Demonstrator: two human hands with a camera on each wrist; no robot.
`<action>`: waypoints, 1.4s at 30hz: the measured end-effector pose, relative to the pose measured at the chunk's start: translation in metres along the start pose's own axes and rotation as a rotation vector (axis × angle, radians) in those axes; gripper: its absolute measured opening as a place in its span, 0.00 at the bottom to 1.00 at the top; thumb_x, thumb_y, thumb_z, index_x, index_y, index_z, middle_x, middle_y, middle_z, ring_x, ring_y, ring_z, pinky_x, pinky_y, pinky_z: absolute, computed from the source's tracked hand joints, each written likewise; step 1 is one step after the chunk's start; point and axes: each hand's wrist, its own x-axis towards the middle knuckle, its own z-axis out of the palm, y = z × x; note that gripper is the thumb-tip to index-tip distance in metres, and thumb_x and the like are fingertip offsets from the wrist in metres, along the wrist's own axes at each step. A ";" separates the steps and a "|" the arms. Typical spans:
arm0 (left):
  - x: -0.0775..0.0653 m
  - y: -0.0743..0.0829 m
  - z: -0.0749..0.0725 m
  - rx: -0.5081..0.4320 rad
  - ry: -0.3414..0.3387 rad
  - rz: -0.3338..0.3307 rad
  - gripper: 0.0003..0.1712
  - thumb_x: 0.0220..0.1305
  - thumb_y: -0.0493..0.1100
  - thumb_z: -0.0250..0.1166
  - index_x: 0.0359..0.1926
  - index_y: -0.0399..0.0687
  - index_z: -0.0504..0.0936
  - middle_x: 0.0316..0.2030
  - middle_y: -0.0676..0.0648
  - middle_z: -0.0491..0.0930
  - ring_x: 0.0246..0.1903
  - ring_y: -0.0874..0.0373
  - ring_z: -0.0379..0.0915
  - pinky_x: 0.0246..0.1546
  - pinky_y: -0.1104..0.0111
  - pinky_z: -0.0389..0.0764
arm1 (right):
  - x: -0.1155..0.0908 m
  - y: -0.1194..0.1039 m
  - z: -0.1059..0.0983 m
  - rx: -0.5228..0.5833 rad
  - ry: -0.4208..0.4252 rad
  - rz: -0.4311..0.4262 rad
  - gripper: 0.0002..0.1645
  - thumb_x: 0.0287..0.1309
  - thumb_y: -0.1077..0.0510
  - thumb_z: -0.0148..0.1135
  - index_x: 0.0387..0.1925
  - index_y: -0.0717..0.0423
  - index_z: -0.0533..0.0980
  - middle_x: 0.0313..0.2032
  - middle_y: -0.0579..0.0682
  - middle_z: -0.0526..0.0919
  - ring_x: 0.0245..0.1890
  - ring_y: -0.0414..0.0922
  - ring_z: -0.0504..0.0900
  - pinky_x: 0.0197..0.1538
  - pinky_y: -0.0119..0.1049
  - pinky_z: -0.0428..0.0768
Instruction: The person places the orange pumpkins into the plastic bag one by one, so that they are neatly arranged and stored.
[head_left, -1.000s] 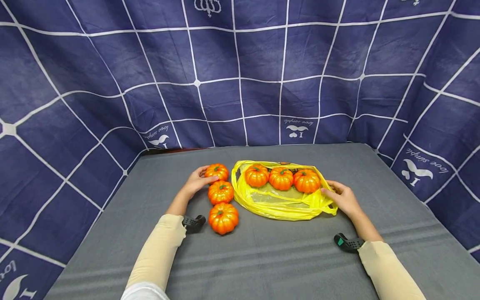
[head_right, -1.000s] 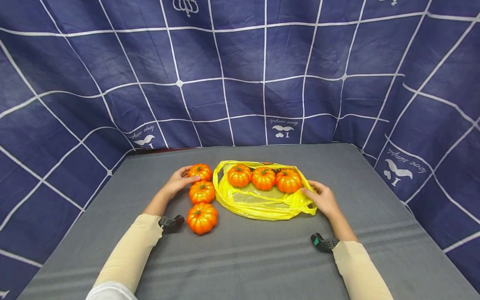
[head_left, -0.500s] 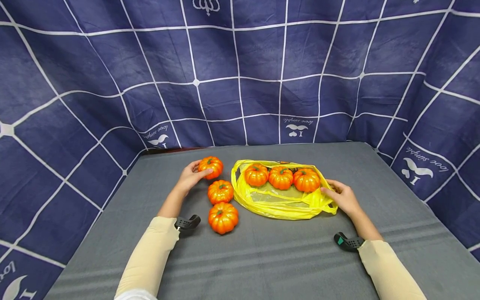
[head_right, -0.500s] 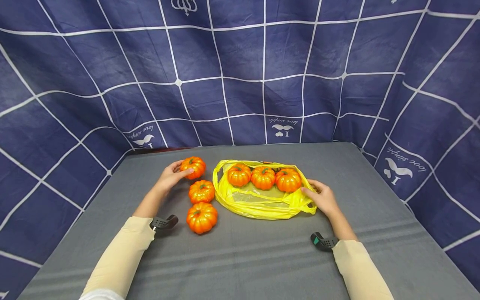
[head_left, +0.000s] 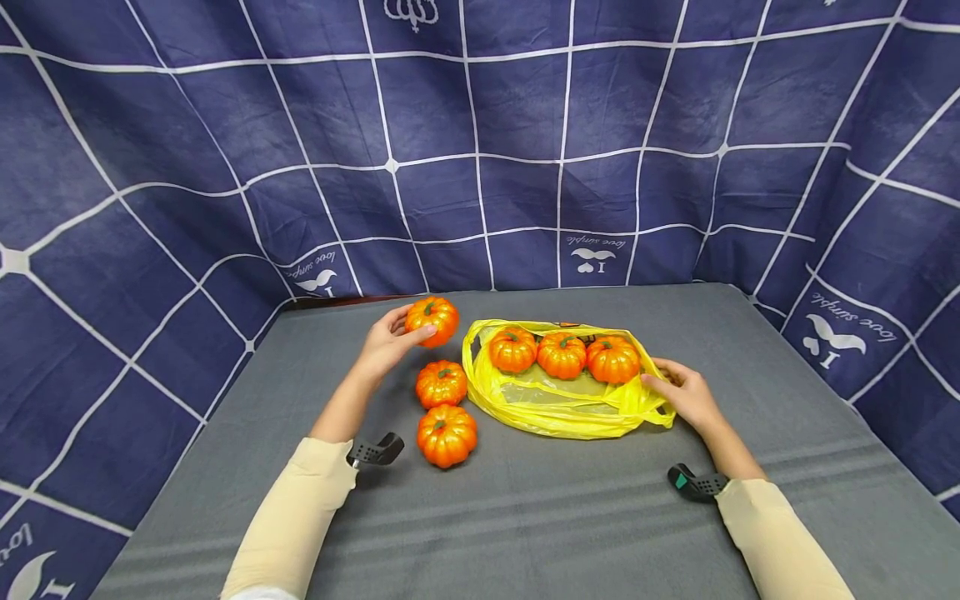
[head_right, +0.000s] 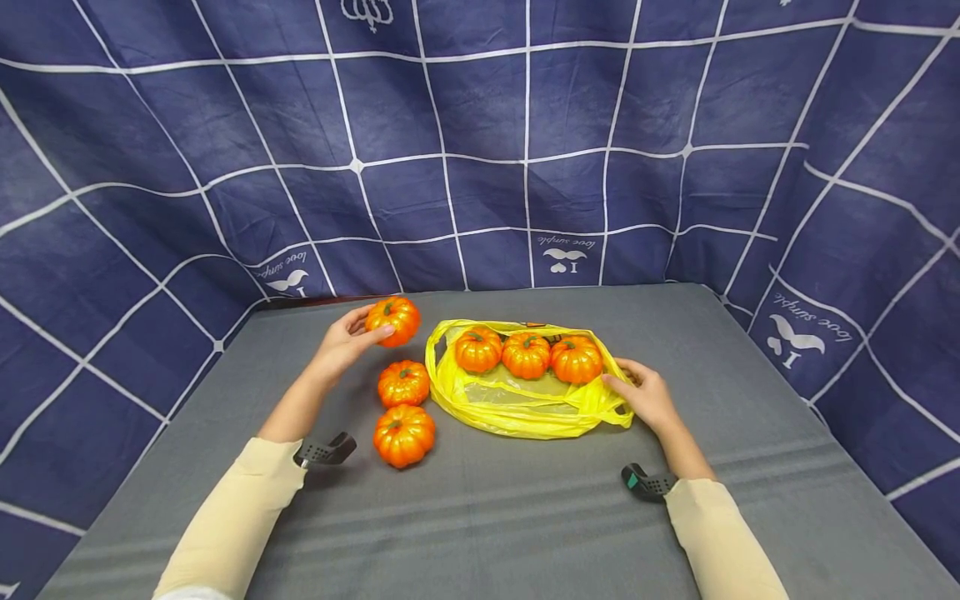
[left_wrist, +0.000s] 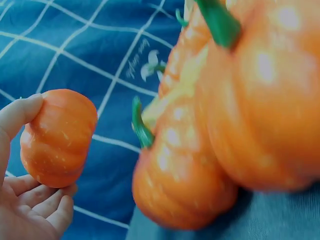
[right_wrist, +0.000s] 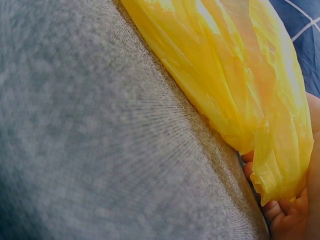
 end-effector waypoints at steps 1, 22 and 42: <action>-0.001 0.002 0.002 -0.003 -0.005 0.006 0.42 0.59 0.44 0.71 0.70 0.38 0.62 0.64 0.36 0.68 0.62 0.46 0.66 0.61 0.57 0.68 | 0.000 0.000 0.000 0.003 -0.001 0.001 0.29 0.65 0.51 0.62 0.58 0.70 0.73 0.43 0.64 0.82 0.30 0.31 0.76 0.33 0.25 0.75; -0.033 0.043 0.038 -0.100 -0.174 0.080 0.37 0.61 0.38 0.67 0.69 0.40 0.64 0.61 0.37 0.71 0.59 0.47 0.70 0.55 0.63 0.74 | 0.000 -0.002 0.000 0.023 -0.009 -0.001 0.30 0.64 0.51 0.63 0.59 0.70 0.73 0.45 0.65 0.82 0.32 0.30 0.76 0.34 0.24 0.75; -0.058 0.054 0.094 -0.080 -0.305 0.146 0.37 0.57 0.39 0.70 0.67 0.40 0.68 0.61 0.40 0.73 0.58 0.48 0.71 0.59 0.60 0.72 | -0.001 -0.002 0.000 0.019 -0.002 0.007 0.29 0.64 0.52 0.63 0.59 0.69 0.73 0.42 0.62 0.82 0.30 0.32 0.76 0.32 0.26 0.75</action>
